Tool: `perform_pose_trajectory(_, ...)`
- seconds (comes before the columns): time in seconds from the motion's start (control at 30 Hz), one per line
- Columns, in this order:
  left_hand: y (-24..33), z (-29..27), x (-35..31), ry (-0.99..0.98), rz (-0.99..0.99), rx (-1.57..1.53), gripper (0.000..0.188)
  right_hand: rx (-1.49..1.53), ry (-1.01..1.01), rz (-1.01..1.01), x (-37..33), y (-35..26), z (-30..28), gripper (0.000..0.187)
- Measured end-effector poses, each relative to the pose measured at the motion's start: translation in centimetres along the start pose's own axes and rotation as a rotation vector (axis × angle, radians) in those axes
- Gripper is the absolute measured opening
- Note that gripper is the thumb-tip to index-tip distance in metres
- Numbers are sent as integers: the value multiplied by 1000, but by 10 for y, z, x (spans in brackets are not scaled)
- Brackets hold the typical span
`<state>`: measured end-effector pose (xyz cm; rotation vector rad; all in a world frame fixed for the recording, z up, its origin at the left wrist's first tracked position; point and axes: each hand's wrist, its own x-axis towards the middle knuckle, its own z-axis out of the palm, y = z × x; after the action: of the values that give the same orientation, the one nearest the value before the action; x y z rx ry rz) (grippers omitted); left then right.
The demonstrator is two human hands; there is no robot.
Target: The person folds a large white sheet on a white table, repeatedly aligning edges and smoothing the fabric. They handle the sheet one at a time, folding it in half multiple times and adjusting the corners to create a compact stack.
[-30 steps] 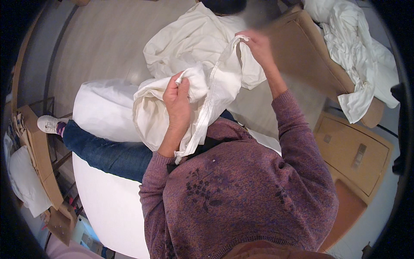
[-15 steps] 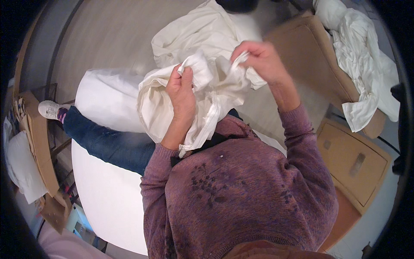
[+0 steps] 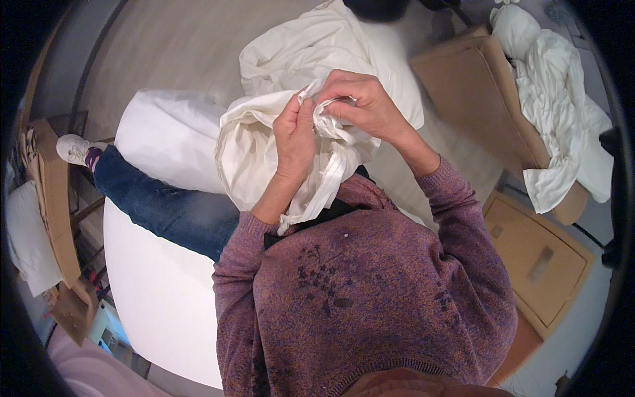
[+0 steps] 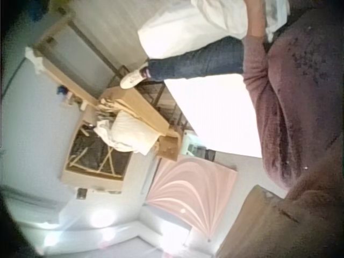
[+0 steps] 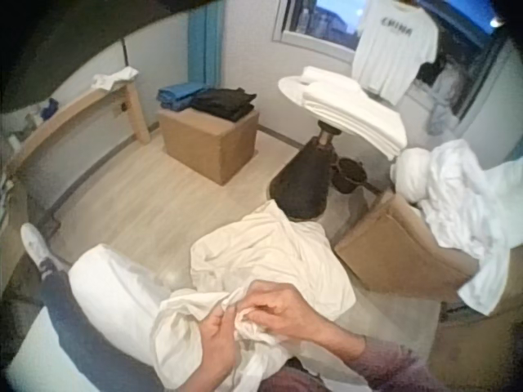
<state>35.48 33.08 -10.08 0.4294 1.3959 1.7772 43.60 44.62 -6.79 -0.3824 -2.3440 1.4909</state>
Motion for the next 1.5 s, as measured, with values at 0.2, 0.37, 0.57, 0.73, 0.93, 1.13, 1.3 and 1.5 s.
perform_pose_trajectory(0.2,-1,-2,0,-60,-58,-43,23,-131,42,-165,5,4,-1,12)
perform_pose_trajectory(0.37,1,-4,0,-95,-108,25,22,-205,121,-245,9,2,0,11)
perform_pose_trajectory(0.57,2,-4,0,-142,-134,-5,22,36,-102,93,5,4,-4,13)
perform_pose_trajectory(0.73,-4,-6,2,-168,-196,5,24,46,-27,-21,-2,15,-1,15)
perform_pose_trajectory(0.93,-2,-13,-9,-62,-99,228,20,100,45,113,-10,24,-4,13)
perform_pose_trajectory(1.13,14,-55,-50,-155,-119,440,19,210,296,240,-11,25,-21,14)
perform_pose_trajectory(1.3,22,-87,-79,-206,-279,588,19,457,531,303,-6,33,-39,15)
perform_pose_trajectory(1.5,26,-104,-98,-60,79,750,25,785,664,156,11,52,-71,12)
